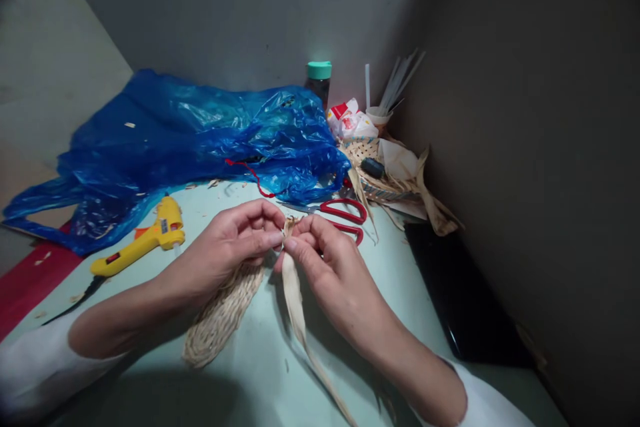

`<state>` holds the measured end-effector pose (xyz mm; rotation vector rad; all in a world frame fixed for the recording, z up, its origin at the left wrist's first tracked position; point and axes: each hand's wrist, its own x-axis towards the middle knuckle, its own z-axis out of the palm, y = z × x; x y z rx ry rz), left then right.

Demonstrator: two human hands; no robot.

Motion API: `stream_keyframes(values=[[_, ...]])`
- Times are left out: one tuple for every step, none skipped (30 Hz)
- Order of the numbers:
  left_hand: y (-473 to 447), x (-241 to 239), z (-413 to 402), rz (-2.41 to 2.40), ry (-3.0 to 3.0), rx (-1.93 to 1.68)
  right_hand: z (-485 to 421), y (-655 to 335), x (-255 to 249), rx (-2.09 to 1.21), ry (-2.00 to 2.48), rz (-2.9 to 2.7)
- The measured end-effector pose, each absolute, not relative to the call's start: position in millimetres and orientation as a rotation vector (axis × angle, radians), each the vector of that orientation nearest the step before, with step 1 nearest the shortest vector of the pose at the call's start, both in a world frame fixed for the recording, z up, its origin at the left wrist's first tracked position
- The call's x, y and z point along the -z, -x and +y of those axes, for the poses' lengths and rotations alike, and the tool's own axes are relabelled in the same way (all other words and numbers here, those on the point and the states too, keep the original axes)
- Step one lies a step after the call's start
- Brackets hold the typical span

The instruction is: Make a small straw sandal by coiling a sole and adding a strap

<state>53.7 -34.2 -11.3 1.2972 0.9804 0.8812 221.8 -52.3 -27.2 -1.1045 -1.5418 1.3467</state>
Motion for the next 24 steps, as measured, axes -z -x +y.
stream_keyframes(values=[[-54.4, 11.7, -34.3, 0.989, -1.283, -0.883, -53.2, -221.8, 28.5, -1.363, 1.104, -1.525], [-54.9, 12.0, -34.4, 0.990, -1.269, -0.876, -53.9, -222.0, 29.9, -1.371, 1.107, -1.513], [-55.3, 12.1, -34.6, 0.985, -1.257, -0.861, -54.5, -222.4, 31.2, -1.368, 1.115, -1.515], [-55.6, 12.1, -34.7, 0.973, -1.249, -0.846, -55.0, -222.9, 32.3, -1.355, 1.121, -1.531], [-55.7, 11.9, -34.8, 0.960, -1.242, -0.830, -55.4, -223.5, 33.0, -1.336, 1.122, -1.563], [-55.6, 11.5, -34.8, 0.950, -1.237, -0.818, -55.7, -224.0, 33.2, -1.312, 1.117, -1.603], [-55.2, 10.9, -34.8, 0.949, -1.235, -0.811, -55.9, -224.6, 33.0, -1.282, 1.109, -1.651], [-54.5, 10.3, -34.6, 0.955, -1.237, -0.811, -55.9, -225.1, 32.5, -1.245, 1.108, -1.699], [-53.7, 9.6, -34.2, 0.970, -1.242, -0.815, -55.7, -225.5, 31.6, -1.199, 1.118, -1.746], [-52.8, 9.1, -33.7, 0.985, -1.255, -0.823, -55.4, -225.8, 30.5, -1.142, 1.139, -1.790], [-51.8, 8.8, -33.1, 1.000, -1.276, -0.831, -54.8, -226.2, 29.1, -1.082, 1.168, -1.829], [-50.9, 8.7, -32.3, 1.011, -1.301, -0.837, -53.9, -226.6, 27.7, -1.028, 1.197, -1.861], [-50.2, 9.0, -31.5, 1.022, -1.327, -0.841, -53.0, -227.0, 26.2, -0.982, 1.221, -1.888], [-49.8, 9.7, -30.6, 1.035, -1.353, -0.841, -52.0, -227.5, 24.8, -0.941, 1.237, -1.912], [-49.7, 10.7, -29.8, 1.053, -1.381, -0.837, -51.2, -227.8, 23.4, -0.898, 1.247, -1.936], [-49.9, 11.9, -29.1, 1.077, -1.408, -0.835, -50.6, -228.0, 22.2, -0.846, 1.257, -1.956], [-50.5, 13.3, -28.6, 1.109, -1.436, -0.833, -50.4, -227.8, 21.2, -0.789, 1.271, -1.967], [-51.2, 14.7, -28.3, 1.145, -1.467, -0.833, -50.8, -227.2, 20.4, -0.732, 1.282, -1.968], [-52.2, 16.0, -28.2, 1.183, -1.495, -0.838, -51.7, -226.2, 20.0, -0.685, 1.290, -1.958], [-53.3, 17.0, -28.5, 1.218, -1.517, -0.846, -53.4, -224.6, 20.0, -0.652, 1.290, -1.942], [-54.5, 17.6, -29.1, 1.242, -1.527, -0.864, -55.6, -222.6, 20.4, -0.634, 1.276, -1.929], [-55.8, 17.8, -29.9, 1.258, -1.521, -0.885, -58.4, -220.2, 21.5, -0.621, 1.249, -1.923], [-57.0, 17.6, -31.0, 1.265, -1.499, -0.913, -61.4, -217.5, 23.2, -0.605, 1.210, -1.931], [-58.2, 17.1, -32.3, 1.262, -1.462, -0.944, -64.4, -214.6, 25.7, -0.581, 1.167, -1.948]])
